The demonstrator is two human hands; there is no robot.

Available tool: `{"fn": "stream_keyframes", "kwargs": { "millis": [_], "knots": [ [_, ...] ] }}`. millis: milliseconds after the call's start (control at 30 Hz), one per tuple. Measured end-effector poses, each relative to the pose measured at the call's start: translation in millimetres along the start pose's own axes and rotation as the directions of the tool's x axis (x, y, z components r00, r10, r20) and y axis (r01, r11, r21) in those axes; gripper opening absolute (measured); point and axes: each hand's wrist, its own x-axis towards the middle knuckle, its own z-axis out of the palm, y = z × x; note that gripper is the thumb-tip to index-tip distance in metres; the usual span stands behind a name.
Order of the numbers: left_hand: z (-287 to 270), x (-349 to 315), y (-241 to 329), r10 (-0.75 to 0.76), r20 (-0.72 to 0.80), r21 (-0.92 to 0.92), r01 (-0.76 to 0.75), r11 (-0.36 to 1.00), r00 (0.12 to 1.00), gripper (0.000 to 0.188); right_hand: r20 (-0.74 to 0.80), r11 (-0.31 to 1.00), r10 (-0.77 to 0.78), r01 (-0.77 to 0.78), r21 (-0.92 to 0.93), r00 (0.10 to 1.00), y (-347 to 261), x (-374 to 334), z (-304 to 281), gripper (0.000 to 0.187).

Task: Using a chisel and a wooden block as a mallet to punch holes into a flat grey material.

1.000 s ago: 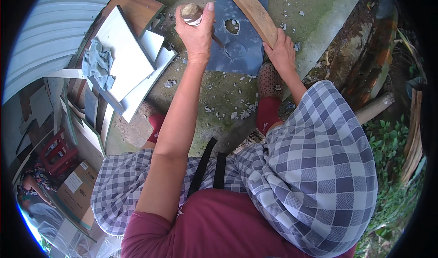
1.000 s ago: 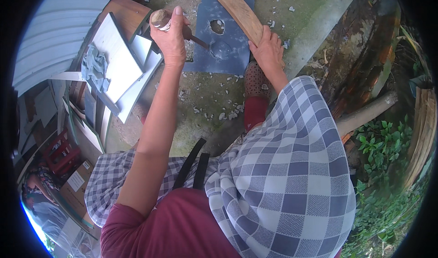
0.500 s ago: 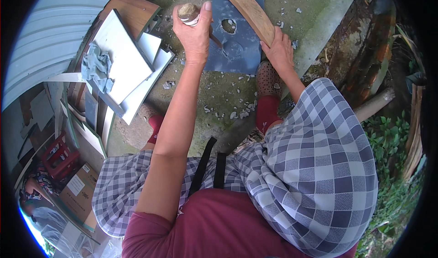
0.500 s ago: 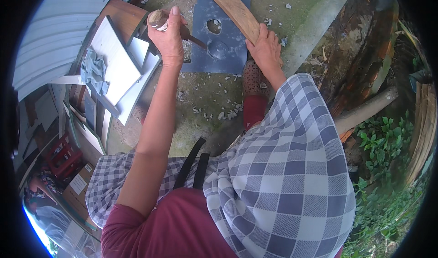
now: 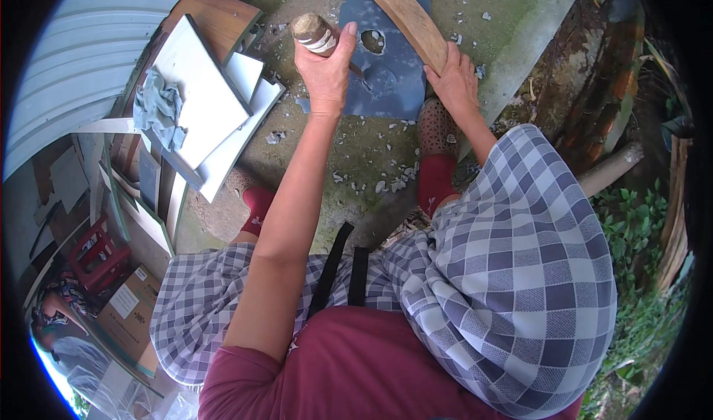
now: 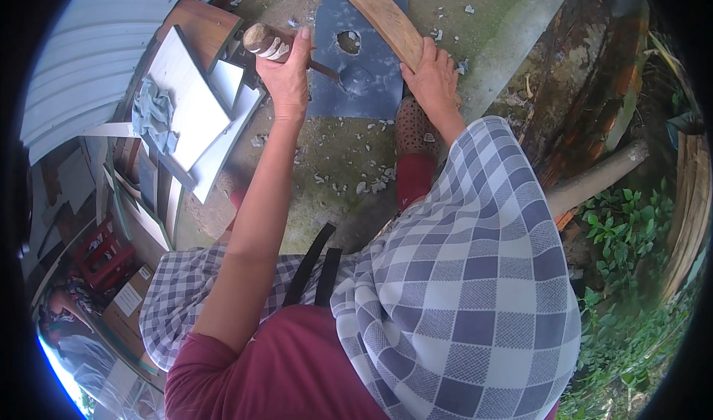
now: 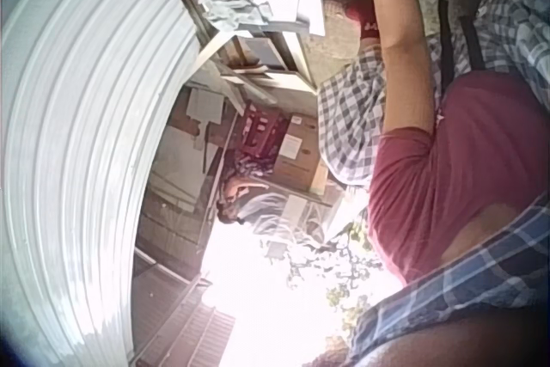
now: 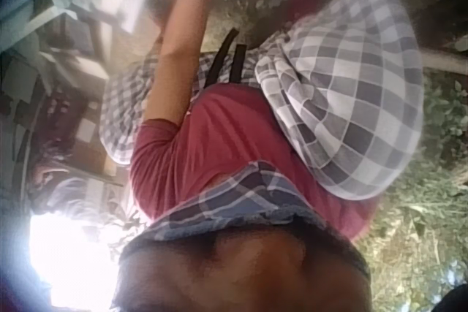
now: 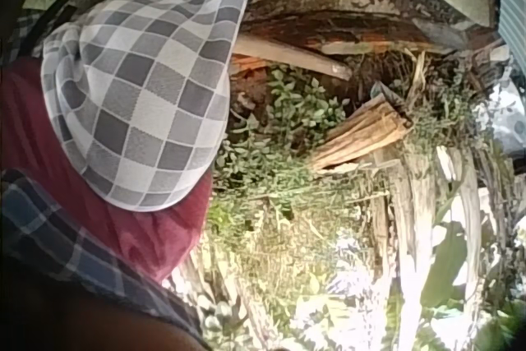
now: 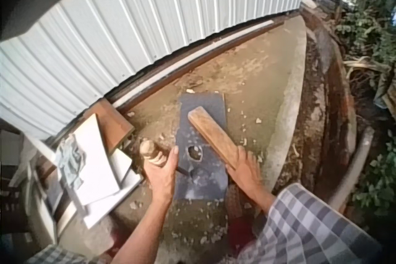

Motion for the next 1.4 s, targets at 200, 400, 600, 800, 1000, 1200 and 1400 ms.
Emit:
{"fn": "stream_keyframes", "kwargs": {
  "millis": [200, 400, 600, 800, 1000, 1200, 1400],
  "knots": [
    [-9.6, -4.0, -3.8, -0.051, 0.17, 0.092, 0.035, 0.995, 0.984, 0.011, -0.004, 1.0, -0.008, 0.008, 0.006, 1.0, 0.2, -0.7, 1.3, 0.074],
    [-8.0, -7.6, -4.1, -0.026, 0.063, 0.042, 0.024, 0.999, 0.998, 0.011, 0.098, 0.999, 0.026, -0.024, -0.021, 0.995, -6.1, 4.2, -16.6, 0.077],
    [-9.9, -14.4, -0.4, -0.043, -0.011, 0.041, 0.043, 0.998, 0.999, 0.01, 0.093, 0.98, -0.108, 0.089, 0.18, 0.99, -36.4, 24.4, -95.5, 0.075],
    [-10.3, -4.7, 5.0, -0.073, 0.088, 0.068, 0.067, 0.995, 0.993, 0.009, 0.06, 0.777, -0.576, 0.522, 0.352, 0.815, -119.1, 38.5, -254.5, 0.08],
    [-6.2, -11.7, 4.9, -0.066, 0.049, 0.062, 0.063, 0.996, 0.997, 0.011, 0.282, 0.688, -0.726, 0.674, 0.27, 0.627, -136.7, 19.3, -235.4, 0.066],
    [-0.5, -10.0, 4.7, -0.055, 0.016, 0.042, 0.054, 0.998, 0.998, 0.011, 0.102, 0.61, -0.783, 0.726, 0.318, 0.613, -149.1, 16.6, -240.4, 0.061],
    [-4.7, -7.9, -10.1, -0.038, 0.11, 0.022, 0.036, 0.999, 0.993, 0.009, 0.139, 0.438, -0.865, 0.588, 0.68, 0.483, -155.5, 25.9, -288.0, 0.064]
  ]
}}
